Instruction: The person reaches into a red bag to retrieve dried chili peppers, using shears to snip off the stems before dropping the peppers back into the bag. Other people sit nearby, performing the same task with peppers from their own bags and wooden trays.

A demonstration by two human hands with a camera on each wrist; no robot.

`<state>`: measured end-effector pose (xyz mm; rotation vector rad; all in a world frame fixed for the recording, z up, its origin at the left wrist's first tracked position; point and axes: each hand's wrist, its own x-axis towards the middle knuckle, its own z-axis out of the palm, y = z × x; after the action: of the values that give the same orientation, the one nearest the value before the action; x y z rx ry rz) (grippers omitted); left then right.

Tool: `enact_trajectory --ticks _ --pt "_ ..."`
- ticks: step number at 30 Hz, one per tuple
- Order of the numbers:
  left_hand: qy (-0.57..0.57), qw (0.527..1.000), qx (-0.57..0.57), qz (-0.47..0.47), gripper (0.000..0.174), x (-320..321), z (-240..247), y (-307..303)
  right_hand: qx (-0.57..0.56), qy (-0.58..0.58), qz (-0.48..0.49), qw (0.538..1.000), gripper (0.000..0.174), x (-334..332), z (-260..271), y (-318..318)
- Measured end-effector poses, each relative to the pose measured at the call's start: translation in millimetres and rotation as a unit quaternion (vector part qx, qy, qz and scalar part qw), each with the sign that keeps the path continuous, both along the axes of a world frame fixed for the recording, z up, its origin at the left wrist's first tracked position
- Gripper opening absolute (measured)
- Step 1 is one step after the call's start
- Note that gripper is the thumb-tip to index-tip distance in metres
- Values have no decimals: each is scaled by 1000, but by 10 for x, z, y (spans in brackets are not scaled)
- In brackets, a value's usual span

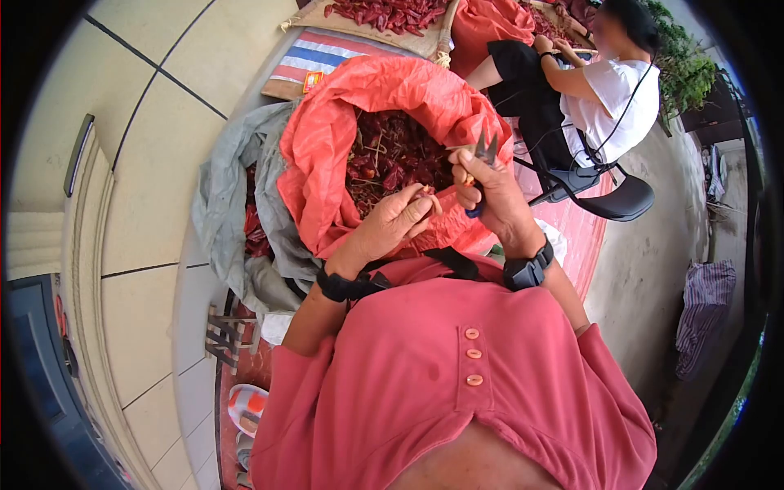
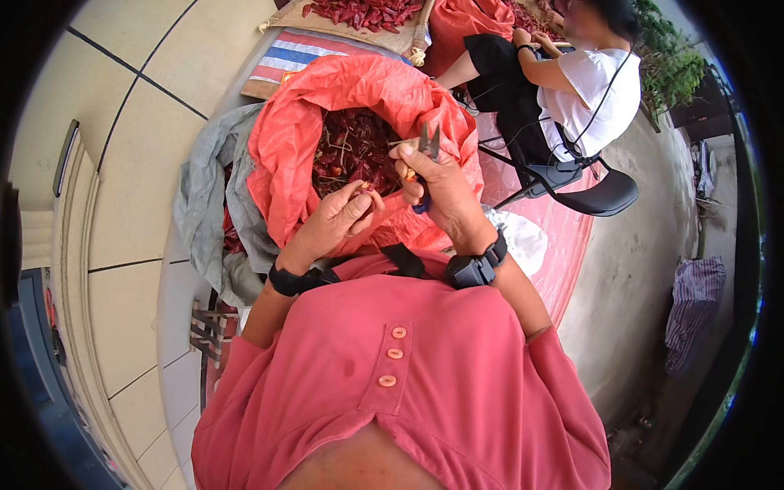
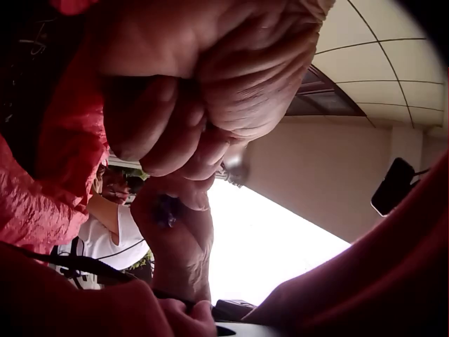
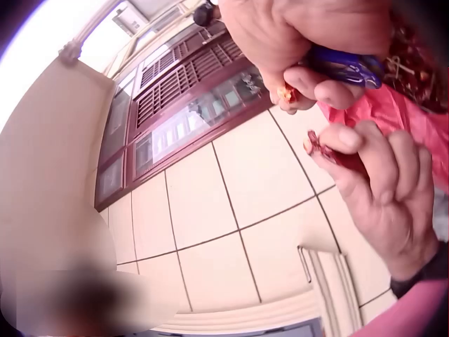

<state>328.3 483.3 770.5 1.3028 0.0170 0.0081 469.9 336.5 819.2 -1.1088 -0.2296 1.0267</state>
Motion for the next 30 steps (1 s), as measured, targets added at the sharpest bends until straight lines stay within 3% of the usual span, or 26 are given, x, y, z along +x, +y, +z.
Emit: enact_trajectory --ticks 3,4,5,6,8,9,10,11,14,17,19,21,23,26,28,30 --pt "55 981 81 167 30 -335 152 193 -157 -241 -52 956 19 65 26 -380" --pt "82 958 138 238 32 -465 194 311 -179 -265 -93 943 16 65 -36 -509" --pt "99 923 215 305 36 -635 -69 525 -186 -315 -97 926 12 161 -216 -706" --pt "150 909 200 333 37 -776 -64 690 -216 -315 -108 918 14 192 -326 -870" --pt "127 814 389 411 38 -1090 -515 1150 -270 -315 -123 902 15 245 -608 -1172" --pt "189 805 366 427 39 -1202 -542 1297 -293 -314 -127 894 15 279 -820 -1319" --pt "194 768 431 433 40 -1356 -752 1533 -316 -315 -132 885 15 295 -1012 -1433" --pt "198 726 492 437 41 -1453 -938 1685 -341 -313 -122 878 15 294 -1164 -1521" --pt "318 464 732 384 36 -1469 -879 1690 -390 -309 -105 861 14 248 -1614 -1743" --pt "128 626 621 454 27 -1066 -692 1552 -390 -264 -112 875 14 185 -1881 -1846" --pt "58 745 527 403 21 -672 -691 1221 -404 -238 -107 877 14 143 -1939 -1881" --pt "19 797 520 307 23 -311 -886 899 -403 -228 -124 878 15 122 -1998 -1906" --pt "12 832 509 223 23 32 -1340 681 -411 -242 -143 867 16 91 -1996 -1915" --pt "82 811 548 184 22 349 -1818 425 -396 -237 -162 872 18 104 -2104 -2041" --pt "145 802 557 160 20 482 -1955 359 -422 -221 -129 870 19 36 -1972 -2065" --pt "129 827 519 175 19 550 -1998 402 -426 -199 -124 874 18 -41 -1827 -2071"
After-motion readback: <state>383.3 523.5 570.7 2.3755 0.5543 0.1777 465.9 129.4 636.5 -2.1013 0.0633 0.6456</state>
